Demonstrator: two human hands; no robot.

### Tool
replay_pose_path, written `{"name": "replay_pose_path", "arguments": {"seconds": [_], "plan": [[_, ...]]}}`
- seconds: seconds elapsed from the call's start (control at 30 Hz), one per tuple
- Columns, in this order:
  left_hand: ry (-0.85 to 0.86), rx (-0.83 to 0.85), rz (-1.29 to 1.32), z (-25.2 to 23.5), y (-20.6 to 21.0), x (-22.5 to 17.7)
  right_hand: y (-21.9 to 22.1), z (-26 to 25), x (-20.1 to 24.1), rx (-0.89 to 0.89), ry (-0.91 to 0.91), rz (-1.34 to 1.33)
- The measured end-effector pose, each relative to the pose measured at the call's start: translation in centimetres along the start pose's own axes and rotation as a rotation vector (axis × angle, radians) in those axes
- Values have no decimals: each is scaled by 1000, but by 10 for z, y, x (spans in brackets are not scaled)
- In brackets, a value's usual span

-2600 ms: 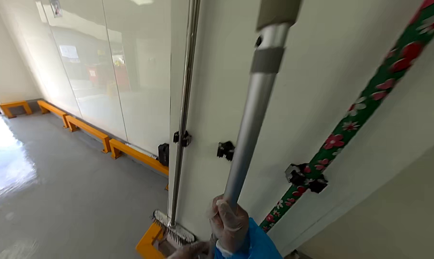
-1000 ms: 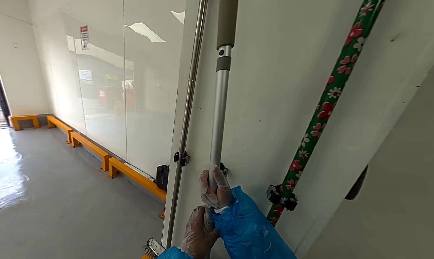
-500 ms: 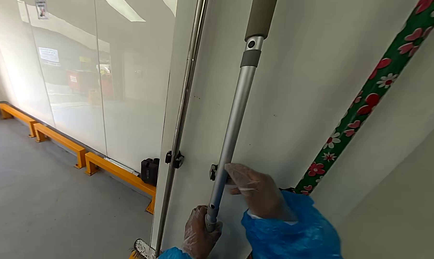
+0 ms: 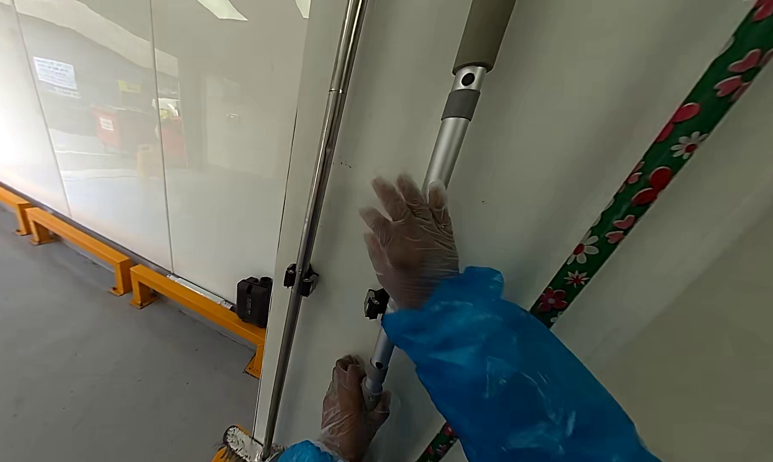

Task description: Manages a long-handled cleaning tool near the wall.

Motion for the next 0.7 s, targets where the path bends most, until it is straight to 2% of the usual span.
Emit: {"name": "replay_pose_path", "arguments": {"seconds": [0.13,0.27,0.57,0.7], "plan": [[-7,-7,26,2,-4,6,12,8,-5,-35,-82,-23],[39,-99,40,2,-1,20,20,7,-3,-36,-152,-93],[190,-310,-26,3,8,32,26,9,-2,-27,-133,-95],[182,-311,-21,2,9,33,26,9,-3,-9,-117,-95]]}}
Point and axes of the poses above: each hand's wrist, its own z-axis away from the middle knuckle, its own y-axis out of the palm, x = y × z, the point moved 2 cm from there along -z, towards the middle knuckle, and after that the axes turned 14 degrees about -x, right-handed, at the moved point
